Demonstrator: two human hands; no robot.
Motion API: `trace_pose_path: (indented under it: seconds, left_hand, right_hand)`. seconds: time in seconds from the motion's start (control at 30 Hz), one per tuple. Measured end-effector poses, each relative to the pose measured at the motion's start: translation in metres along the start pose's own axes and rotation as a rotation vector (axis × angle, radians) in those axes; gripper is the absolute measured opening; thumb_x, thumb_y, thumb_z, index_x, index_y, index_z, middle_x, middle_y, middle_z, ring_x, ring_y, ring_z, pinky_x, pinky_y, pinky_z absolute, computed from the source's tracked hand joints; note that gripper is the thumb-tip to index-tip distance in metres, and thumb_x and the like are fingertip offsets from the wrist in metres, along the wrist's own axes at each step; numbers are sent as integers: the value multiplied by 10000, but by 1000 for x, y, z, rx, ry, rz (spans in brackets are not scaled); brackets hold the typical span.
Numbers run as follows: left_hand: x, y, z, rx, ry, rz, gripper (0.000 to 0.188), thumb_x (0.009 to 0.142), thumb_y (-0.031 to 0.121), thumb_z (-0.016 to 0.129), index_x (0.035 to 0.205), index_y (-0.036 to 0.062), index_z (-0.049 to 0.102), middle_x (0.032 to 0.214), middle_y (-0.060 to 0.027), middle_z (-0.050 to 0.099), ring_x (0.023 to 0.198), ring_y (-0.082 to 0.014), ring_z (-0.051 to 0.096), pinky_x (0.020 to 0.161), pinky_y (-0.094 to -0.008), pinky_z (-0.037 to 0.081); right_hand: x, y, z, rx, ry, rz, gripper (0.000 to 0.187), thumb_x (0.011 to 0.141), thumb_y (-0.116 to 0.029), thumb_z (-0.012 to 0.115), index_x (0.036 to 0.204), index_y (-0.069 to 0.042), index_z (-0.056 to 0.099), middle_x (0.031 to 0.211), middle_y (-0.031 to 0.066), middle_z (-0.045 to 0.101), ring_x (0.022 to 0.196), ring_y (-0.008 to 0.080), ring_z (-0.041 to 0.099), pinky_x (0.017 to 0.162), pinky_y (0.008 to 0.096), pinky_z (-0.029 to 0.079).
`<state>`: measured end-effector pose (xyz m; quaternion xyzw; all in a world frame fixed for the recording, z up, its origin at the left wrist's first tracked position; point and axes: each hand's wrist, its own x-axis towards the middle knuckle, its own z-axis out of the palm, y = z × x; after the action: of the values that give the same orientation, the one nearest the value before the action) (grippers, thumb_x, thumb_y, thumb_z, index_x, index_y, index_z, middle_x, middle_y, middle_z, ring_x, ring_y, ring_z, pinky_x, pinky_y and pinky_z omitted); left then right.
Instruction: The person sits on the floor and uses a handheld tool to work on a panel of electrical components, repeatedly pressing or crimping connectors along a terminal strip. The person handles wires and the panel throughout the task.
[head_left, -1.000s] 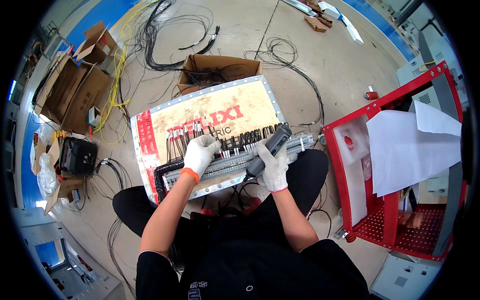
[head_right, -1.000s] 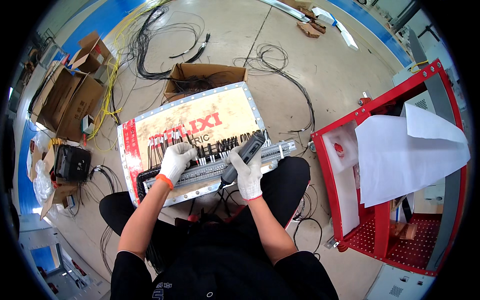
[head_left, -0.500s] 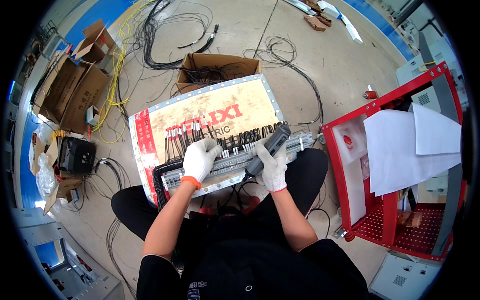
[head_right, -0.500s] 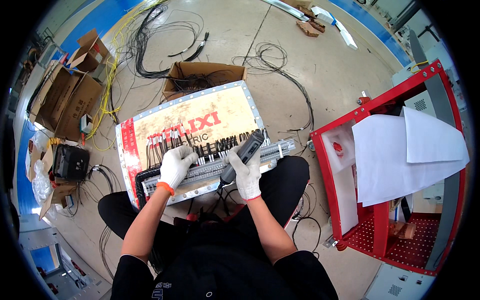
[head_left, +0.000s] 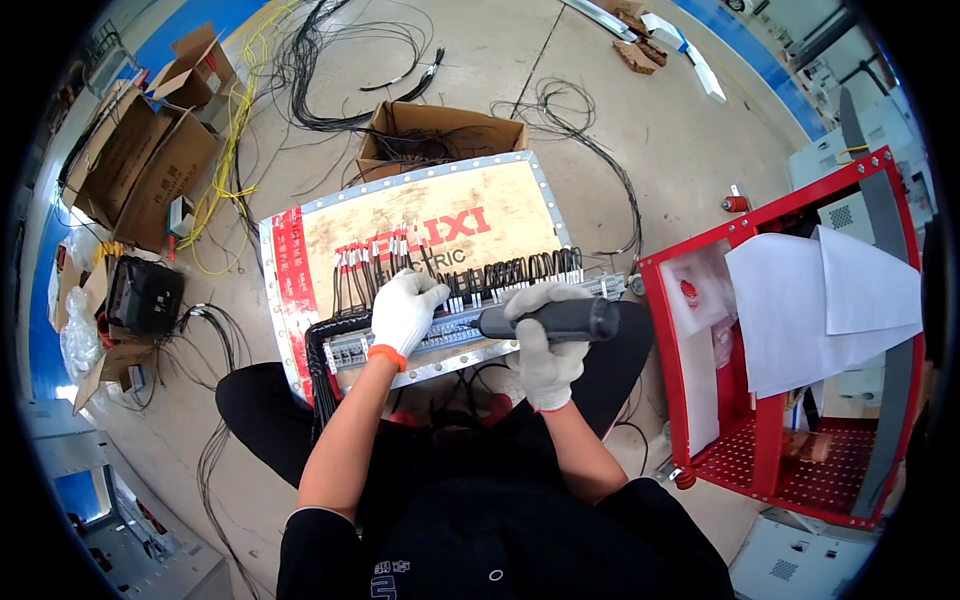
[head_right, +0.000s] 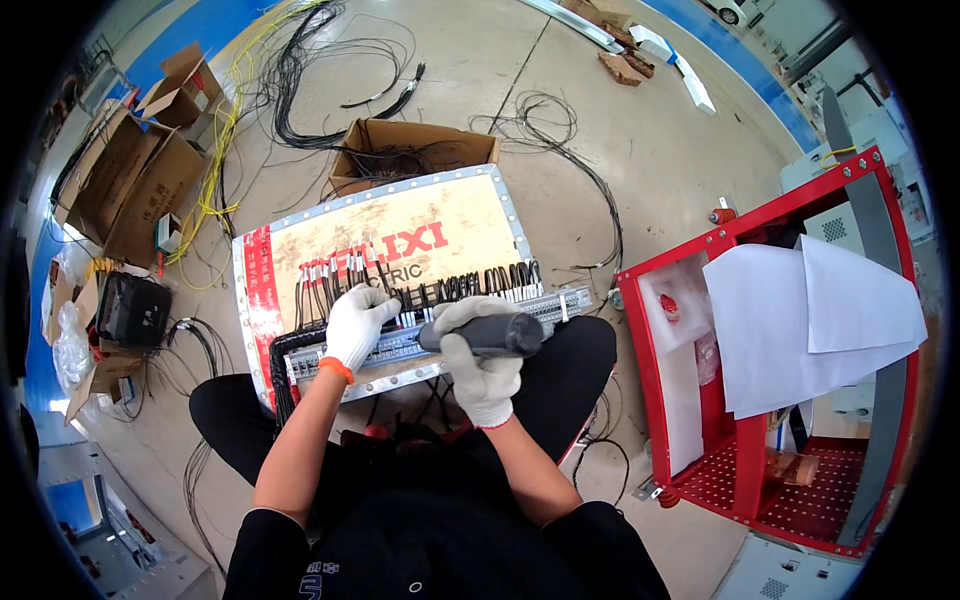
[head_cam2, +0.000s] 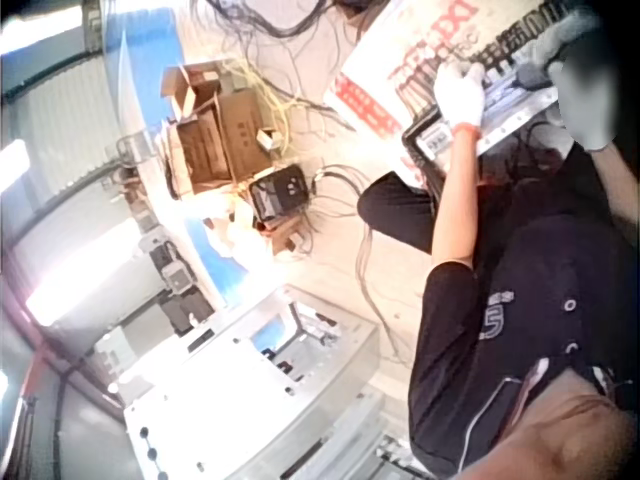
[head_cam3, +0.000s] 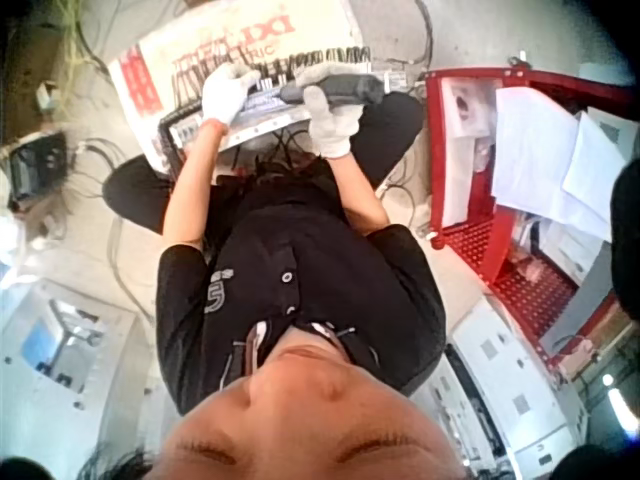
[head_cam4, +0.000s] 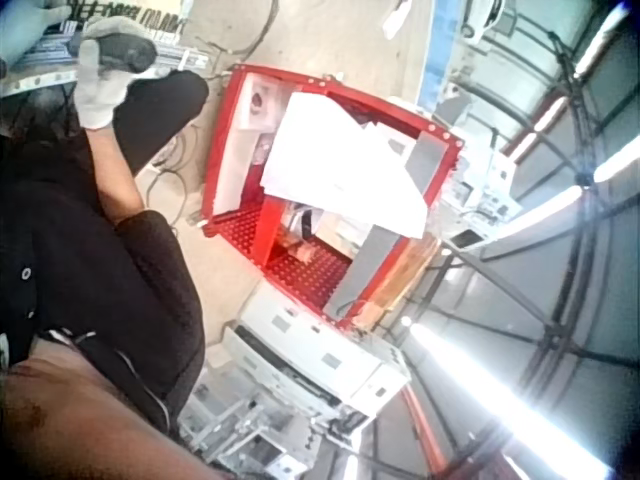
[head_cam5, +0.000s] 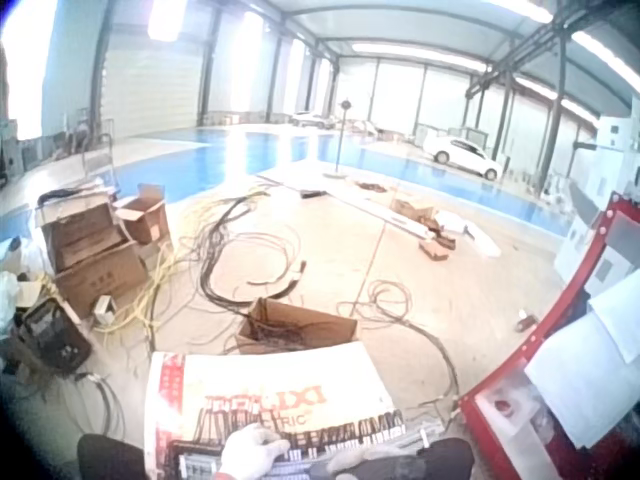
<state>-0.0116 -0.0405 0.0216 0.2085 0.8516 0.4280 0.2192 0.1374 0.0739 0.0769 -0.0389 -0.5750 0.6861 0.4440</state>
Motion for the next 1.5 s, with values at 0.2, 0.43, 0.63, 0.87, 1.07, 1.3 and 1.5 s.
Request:
trace_pose_path:
  seconds: [0.2, 0.43, 0.63, 0.87, 1.07, 1.3, 1.5]
  left_hand:
    - [6, -6, 5, 88, 5, 12, 264, 837, 301, 693, 821, 44, 752, 935, -163, 671, 868, -348, 663, 791, -430, 508]
    - [5, -8, -4, -29, -56, -20, 241, 817, 285, 723, 864, 53, 771, 952, -143, 680, 898, -327, 672, 823, -400, 520]
    - [4, -11, -11, -22, -121, 78, 238, 858, 233, 727, 930, 8, 754, 977, -133, 678, 891, -282, 674, 818, -375, 520]
    - [-2, -9, -3, 105, -23, 174, 192, 862, 240, 692, 886, 54, 732, 981, -161, 648, 922, -367, 652, 816, -456, 517]
    - [1, -10, 0, 177, -50, 194, 213, 861, 280, 688, 853, 69, 722, 971, -130, 646, 914, -345, 653, 814, -459, 520]
    - [2, -18, 3, 136, -21, 240, 192, 843, 247, 692, 811, 60, 721, 957, -113, 645, 932, -314, 650, 831, -429, 519]
    - [4, -20, 5, 143, -9, 234, 187, 837, 238, 692, 807, 57, 730, 974, -96, 654, 945, -296, 652, 844, -415, 519]
  right_hand:
    - [-10, 9, 11, -35, -72, -76, 499, 858, 64, 670, 1275, -67, 430, 1030, 139, 616, 912, 233, 632, 969, 481, 516]
    - [-27, 4, 27, -208, -142, -226, 561, 882, -76, 766, 1310, -95, 404, 1095, 133, 602, 1026, 281, 642, 1012, 512, 504]
    - [-36, 7, 36, -232, -169, -246, 536, 865, -41, 765, 1266, -93, 413, 1112, 146, 607, 1030, 292, 634, 979, 507, 520]
    - [-29, 13, 37, -158, -218, -211, 545, 857, -55, 772, 1269, -87, 415, 1049, 149, 622, 970, 294, 639, 950, 506, 528]
    - [-24, 6, 33, -229, -268, -157, 546, 878, -131, 765, 1279, -99, 396, 1056, 144, 613, 951, 281, 643, 965, 523, 524]
    - [-22, 16, 30, -250, -241, -199, 570, 857, -53, 758, 1282, -109, 382, 1034, 125, 610, 939, 261, 650, 921, 505, 542]
    - [-24, 15, 34, -266, -244, -178, 632, 798, 71, 758, 1270, -118, 382, 1020, 114, 614, 900, 248, 655, 878, 459, 554]
